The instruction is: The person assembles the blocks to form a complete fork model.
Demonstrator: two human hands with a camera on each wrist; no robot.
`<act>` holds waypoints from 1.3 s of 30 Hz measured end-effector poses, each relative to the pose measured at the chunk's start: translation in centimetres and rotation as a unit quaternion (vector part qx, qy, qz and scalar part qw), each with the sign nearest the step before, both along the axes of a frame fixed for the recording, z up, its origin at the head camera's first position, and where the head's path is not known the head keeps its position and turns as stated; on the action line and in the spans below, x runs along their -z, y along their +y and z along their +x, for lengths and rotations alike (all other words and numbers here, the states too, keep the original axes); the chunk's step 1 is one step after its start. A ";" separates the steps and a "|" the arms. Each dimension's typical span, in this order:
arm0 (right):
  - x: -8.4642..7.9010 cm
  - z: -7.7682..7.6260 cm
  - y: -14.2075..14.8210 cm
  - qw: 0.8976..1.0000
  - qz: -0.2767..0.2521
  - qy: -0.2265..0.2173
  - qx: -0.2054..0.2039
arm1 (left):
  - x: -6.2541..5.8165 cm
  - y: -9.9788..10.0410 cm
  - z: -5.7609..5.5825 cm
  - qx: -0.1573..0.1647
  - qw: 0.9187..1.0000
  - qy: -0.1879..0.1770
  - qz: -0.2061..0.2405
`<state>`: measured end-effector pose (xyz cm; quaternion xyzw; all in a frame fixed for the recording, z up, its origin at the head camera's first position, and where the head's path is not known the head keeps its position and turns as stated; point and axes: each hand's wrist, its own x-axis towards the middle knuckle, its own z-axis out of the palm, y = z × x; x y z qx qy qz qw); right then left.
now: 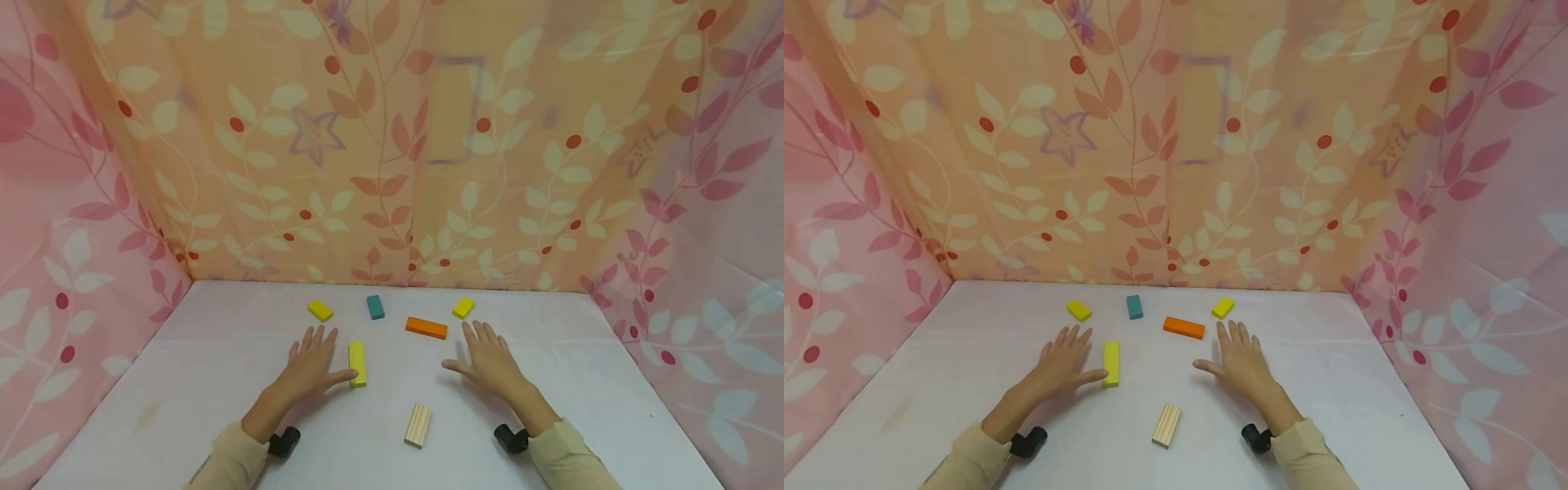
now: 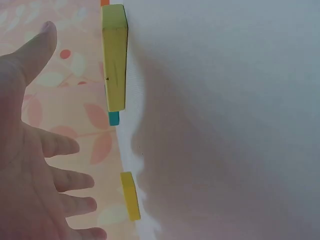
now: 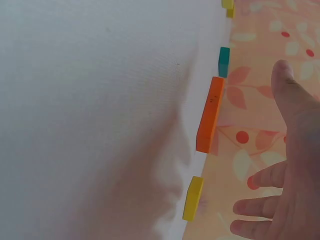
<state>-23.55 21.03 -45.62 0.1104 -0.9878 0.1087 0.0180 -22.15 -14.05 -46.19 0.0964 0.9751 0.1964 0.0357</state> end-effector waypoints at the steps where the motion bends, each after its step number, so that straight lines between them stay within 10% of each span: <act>1: 0.0 -0.1 0.0 1.000 0.000 -0.001 -0.002 | -0.1 0.1 -0.1 0.001 1.000 -0.003 0.000; 23: 0.0 -2.9 -1.3 0.998 -0.041 -0.021 -0.041 | 0.3 1.0 -1.4 0.067 0.998 0.002 0.019; 39: 0.2 -4.8 -2.3 0.995 -0.062 -0.038 -0.073 | 0.0 1.9 -2.1 0.059 0.995 -0.057 0.054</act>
